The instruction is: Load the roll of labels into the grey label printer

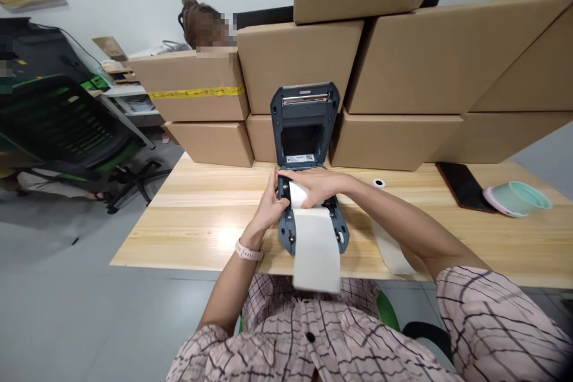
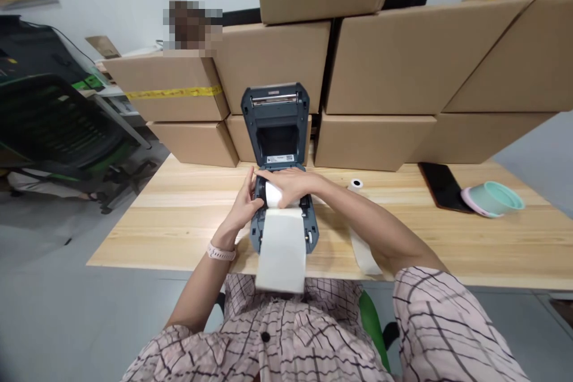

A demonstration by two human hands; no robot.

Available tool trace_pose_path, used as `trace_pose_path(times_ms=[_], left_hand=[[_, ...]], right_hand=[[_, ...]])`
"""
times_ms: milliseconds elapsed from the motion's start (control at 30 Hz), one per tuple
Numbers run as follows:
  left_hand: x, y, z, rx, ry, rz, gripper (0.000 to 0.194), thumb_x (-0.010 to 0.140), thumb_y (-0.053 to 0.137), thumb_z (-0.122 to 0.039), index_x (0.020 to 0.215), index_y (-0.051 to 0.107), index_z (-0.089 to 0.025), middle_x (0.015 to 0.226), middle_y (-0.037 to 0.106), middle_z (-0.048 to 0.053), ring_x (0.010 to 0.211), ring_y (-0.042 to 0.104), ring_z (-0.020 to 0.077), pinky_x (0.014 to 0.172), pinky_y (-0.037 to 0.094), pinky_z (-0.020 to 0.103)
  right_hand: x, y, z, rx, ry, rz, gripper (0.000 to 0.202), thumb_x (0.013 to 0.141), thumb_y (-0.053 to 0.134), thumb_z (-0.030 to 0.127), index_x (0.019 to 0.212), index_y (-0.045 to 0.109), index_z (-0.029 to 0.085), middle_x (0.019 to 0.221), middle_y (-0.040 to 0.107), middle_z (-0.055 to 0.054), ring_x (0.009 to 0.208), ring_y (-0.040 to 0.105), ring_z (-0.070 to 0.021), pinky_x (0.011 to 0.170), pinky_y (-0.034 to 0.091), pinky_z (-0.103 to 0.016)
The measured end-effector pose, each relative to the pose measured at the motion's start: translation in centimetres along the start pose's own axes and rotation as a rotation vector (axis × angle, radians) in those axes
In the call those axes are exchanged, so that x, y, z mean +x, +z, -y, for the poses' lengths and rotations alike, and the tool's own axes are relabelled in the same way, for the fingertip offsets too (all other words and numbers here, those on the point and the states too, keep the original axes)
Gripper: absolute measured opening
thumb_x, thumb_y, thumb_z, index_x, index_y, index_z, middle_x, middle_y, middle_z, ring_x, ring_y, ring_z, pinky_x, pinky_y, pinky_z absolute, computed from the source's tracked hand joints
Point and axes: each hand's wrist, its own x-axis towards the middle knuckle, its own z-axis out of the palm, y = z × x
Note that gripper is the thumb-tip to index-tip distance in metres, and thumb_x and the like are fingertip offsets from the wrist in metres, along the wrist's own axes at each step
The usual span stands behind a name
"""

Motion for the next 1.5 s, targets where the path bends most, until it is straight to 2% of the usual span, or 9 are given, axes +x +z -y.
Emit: trace_pose_path(times_ms=[167,333,533,733,1000,1133,1233,1400,1500], left_hand=[[-0.3,0.3,-0.5,-0.058,-0.07,0.013,0.114,0.07,0.058,-0.01,0.166,-0.004,-0.024,0.171,0.027,0.013,0.153,0.037,0.0278,0.126,0.029,0.047],[-0.5,0.4,-0.5,-0.048,-0.034,0.001,0.108,0.071,0.056,-0.009,0.166,0.008,-0.026,0.172,0.025,0.007,0.157,0.03,0.0233,0.13,0.024,0.04],[-0.4,0.3,-0.1,-0.026,0.001,0.008,0.103,0.07,0.057,-0.01,0.164,0.018,-0.025,0.171,0.028,0.006,0.158,0.027,0.0243,0.131,0.019,0.041],[-0.3,0.3,-0.6,-0.033,-0.034,0.003,0.106,0.068,0.058,-0.012,0.165,0.015,-0.02,0.172,0.023,0.009,0.159,0.024,0.0259,0.132,0.017,0.042],[-0.5,0.3,-0.4,-0.029,-0.046,-0.016,0.104,0.068,0.057,-0.01,0.164,0.018,-0.021,0.173,0.021,0.008,0.16,0.02,0.0254,0.132,0.014,0.042],[-0.4,0.3,-0.4,-0.019,-0.033,-0.02,0.102,0.068,0.057,-0.008,0.163,0.024,-0.024,0.172,0.026,0.006,0.16,0.023,0.0246,0.132,0.015,0.041],[-0.3,0.3,-0.4,-0.022,-0.04,-0.021,0.102,0.067,0.057,-0.007,0.163,0.025,-0.025,0.171,0.028,0.006,0.159,0.024,0.025,0.132,0.015,0.042],[-0.4,0.4,-0.3,-0.031,-0.03,-0.039,0.1,0.068,0.057,-0.008,0.162,0.027,-0.024,0.17,0.03,0.006,0.159,0.025,0.0249,0.132,0.016,0.042],[-0.5,0.5,-0.5,-0.012,-0.025,-0.044,0.097,0.067,0.057,-0.01,0.16,0.031,-0.021,0.17,0.031,0.008,0.158,0.027,0.0263,0.132,0.016,0.043]], right_hand=[[-5.3,-4.0,-0.5,0.231,-0.267,-0.122,0.108,0.072,0.079,0.037,0.164,0.024,0.027,0.154,0.054,-0.008,0.128,0.061,-0.0324,0.104,0.053,-0.044],[-11.3,-6.2,-4.8,0.304,-0.061,-0.397,0.109,0.068,0.08,0.035,0.163,0.026,0.033,0.133,0.063,-0.006,0.113,0.066,-0.0317,0.098,0.057,-0.05],[-10.7,-1.5,-11.7,0.452,0.214,-0.524,0.102,0.066,0.083,0.037,0.157,0.038,0.026,0.136,0.062,-0.012,0.122,0.063,-0.035,0.108,0.048,-0.058],[-7.6,2.6,-13.5,0.543,0.251,-0.552,0.091,0.068,0.081,0.035,0.151,0.045,0.024,0.147,0.058,-0.015,0.134,0.057,-0.0357,0.116,0.042,-0.059],[-15.6,5.1,-15.3,1.079,0.272,-0.638,0.083,0.077,0.08,0.051,0.151,0.044,0.037,0.157,0.051,-0.01,0.147,0.047,-0.0327,0.12,0.042,-0.057],[-16.6,7.8,-14.4,1.146,0.353,-0.556,0.084,0.071,0.084,0.05,0.146,0.049,0.036,0.161,0.046,-0.011,0.141,0.053,-0.0333,0.103,0.055,-0.054],[-15.2,8.5,-13.1,1.119,0.398,-0.46,0.073,0.071,0.085,0.053,0.134,0.06,0.028,0.144,0.063,-0.015,0.118,0.069,-0.0298,0.092,0.059,-0.047],[-15.0,5.5,-9.9,1.063,0.263,-0.609,0.058,0.067,0.079,0.071,0.105,0.071,0.027,0.076,0.07,-0.004,0.073,0.068,-0.0247,0.075,0.056,-0.047],[-14.2,2.4,-5.5,0.901,0.094,-0.511,0.054,0.078,0.074,0.065,0.117,0.069,0.029,0.075,0.069,-0.002,0.073,0.068,-0.0236,0.076,0.055,-0.045]])
